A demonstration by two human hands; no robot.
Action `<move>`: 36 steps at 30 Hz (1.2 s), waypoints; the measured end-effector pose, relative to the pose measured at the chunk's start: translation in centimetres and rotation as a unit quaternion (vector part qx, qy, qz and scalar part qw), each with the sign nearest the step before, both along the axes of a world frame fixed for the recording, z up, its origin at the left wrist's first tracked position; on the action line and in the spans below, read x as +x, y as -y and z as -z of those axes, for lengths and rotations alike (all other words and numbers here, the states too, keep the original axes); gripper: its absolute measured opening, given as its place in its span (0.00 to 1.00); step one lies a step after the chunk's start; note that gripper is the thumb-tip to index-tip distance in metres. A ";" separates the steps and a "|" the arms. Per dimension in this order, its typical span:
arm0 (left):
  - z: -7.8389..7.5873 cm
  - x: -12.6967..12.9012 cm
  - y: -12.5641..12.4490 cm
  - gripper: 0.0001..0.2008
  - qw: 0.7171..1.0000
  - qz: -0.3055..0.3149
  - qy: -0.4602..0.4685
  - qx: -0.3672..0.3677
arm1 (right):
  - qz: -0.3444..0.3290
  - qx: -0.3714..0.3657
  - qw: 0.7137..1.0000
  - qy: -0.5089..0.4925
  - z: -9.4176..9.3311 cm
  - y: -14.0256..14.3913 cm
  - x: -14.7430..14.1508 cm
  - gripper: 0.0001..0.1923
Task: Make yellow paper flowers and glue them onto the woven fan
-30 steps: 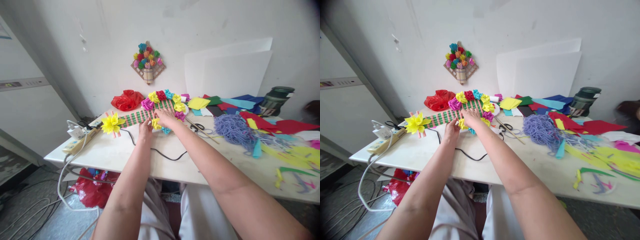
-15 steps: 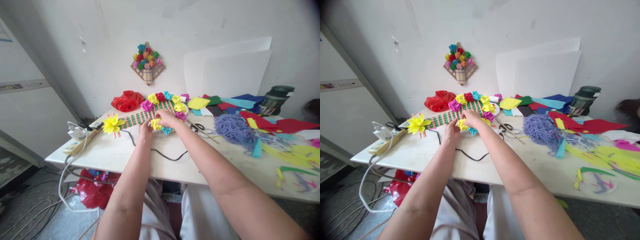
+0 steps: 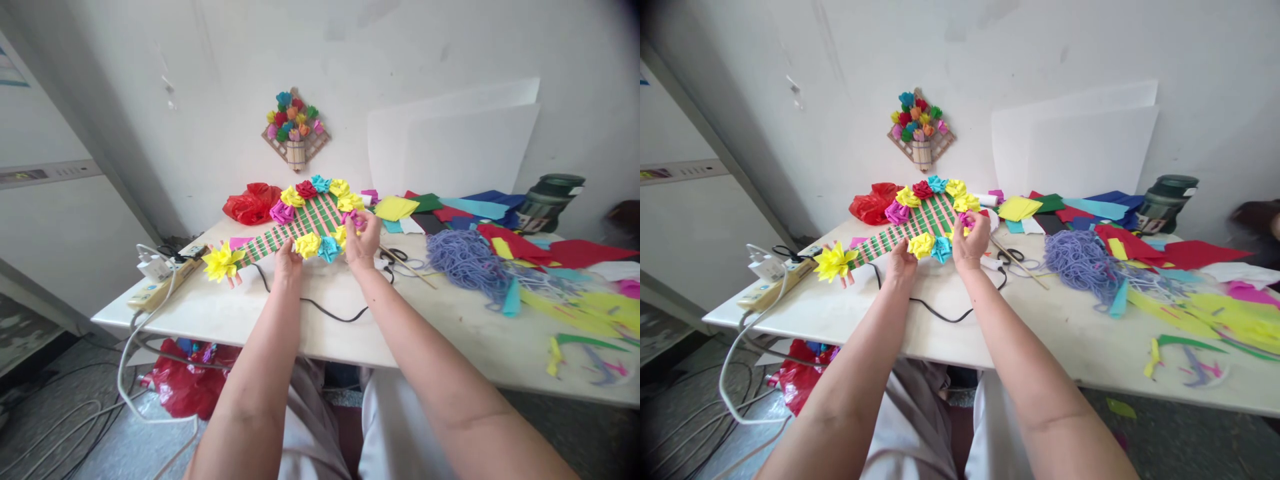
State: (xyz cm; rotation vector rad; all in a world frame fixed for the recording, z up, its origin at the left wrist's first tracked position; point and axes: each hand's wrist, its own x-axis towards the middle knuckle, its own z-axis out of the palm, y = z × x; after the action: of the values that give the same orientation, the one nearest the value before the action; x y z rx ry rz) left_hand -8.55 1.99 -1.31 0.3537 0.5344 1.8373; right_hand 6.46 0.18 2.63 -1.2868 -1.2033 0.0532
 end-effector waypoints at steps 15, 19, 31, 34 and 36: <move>0.1 -0.4 0.1 0.04 1.000 0.002 -0.011 -0.015 | -0.237 -0.051 0.880 -0.408 1.4 -1.0 2.6 0.21; 0.2 -0.5 0.0 0.03 0.999 0.013 -0.025 -0.014 | -0.309 -0.059 0.826 -0.468 1.4 -1.0 3.1 0.12; -0.2 -0.4 0.3 0.04 0.999 0.020 0.002 -0.032 | -0.362 -0.090 0.792 -0.483 1.1 -1.1 3.6 0.08; -0.2 -0.4 0.3 0.04 0.999 0.022 0.004 -0.032 | -0.376 -0.091 0.779 -0.493 1.1 -1.0 3.7 0.11; -0.3 -0.5 0.4 0.04 0.999 0.019 0.005 -0.030 | -0.378 -0.090 0.773 -0.502 1.0 -0.9 3.8 0.14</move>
State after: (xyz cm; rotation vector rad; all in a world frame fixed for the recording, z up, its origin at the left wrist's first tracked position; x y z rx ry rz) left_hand -9.02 1.62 -1.04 0.3124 0.5720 1.7825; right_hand 10.23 1.09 1.62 -0.6295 -0.6666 1.3128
